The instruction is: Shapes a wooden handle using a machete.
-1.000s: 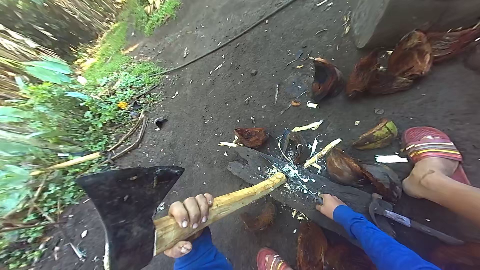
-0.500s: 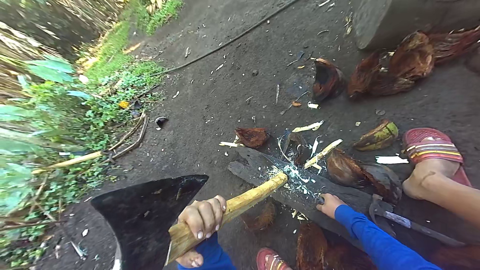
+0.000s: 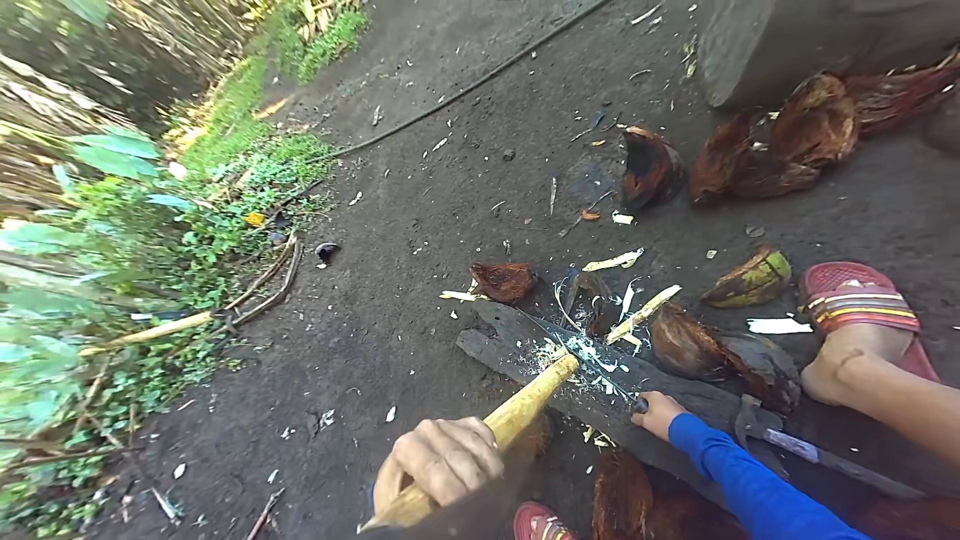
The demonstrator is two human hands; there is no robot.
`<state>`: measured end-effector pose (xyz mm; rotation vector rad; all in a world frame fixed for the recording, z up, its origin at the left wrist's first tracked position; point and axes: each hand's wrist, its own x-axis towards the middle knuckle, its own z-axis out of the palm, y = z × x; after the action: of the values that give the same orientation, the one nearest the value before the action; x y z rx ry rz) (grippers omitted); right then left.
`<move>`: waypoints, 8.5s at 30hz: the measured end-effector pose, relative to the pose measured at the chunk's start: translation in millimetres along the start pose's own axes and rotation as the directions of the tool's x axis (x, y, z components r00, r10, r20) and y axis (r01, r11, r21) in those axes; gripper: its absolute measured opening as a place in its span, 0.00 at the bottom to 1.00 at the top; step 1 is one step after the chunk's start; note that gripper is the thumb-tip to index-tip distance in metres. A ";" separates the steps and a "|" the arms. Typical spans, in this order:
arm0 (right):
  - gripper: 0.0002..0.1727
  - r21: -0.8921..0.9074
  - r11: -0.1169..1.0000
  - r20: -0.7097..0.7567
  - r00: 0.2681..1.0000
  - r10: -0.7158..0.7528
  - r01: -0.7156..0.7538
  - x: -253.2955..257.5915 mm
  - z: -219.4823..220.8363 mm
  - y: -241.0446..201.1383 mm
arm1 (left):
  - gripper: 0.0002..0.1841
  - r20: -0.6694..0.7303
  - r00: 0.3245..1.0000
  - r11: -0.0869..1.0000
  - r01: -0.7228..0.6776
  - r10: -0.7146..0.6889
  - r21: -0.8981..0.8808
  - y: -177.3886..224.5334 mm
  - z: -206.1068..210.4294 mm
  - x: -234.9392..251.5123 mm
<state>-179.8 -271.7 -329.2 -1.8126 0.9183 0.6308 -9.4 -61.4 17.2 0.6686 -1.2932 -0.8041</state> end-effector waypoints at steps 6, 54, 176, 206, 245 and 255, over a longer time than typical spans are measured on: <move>0.26 0.010 1.000 0.012 1.000 0.008 -0.008 0.3 -1.6 -0.2 | 0.13 0.060 0.998 0.999 0.030 -0.029 -0.017 -4.5 5.5 6.9; 0.37 0.241 0.922 -0.093 0.953 -0.288 0.302 -107.5 -5.4 -131.2 | 0.17 -0.622 0.691 0.857 0.007 0.369 0.516 1.1 7.9 -10.4; 0.41 -0.127 0.789 0.038 0.798 -0.602 0.601 -178.5 13.7 -148.2 | 0.13 -0.678 0.139 0.634 0.258 0.722 0.729 -1.0 10.7 -41.5; 0.41 -0.170 0.835 0.111 0.852 -0.511 0.523 -158.5 9.4 -146.6 | 0.14 -0.694 0.153 0.659 0.227 0.703 0.718 5.0 3.4 -53.6; 0.42 -0.117 0.904 0.054 0.911 -0.409 0.412 -112.0 14.5 -124.7 | 0.11 -0.706 0.256 0.704 0.118 0.660 0.700 8.2 -9.6 -58.4; 0.41 -0.099 0.901 0.046 0.906 -0.420 0.423 -134.0 19.1 -133.7 | 0.13 -0.687 0.228 0.679 0.126 0.690 0.724 2.6 -2.7 -52.6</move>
<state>-149.3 -180.0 -165.3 -2.0135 0.4541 0.4282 -10.7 -16.6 -10.7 1.1611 -0.4129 0.5582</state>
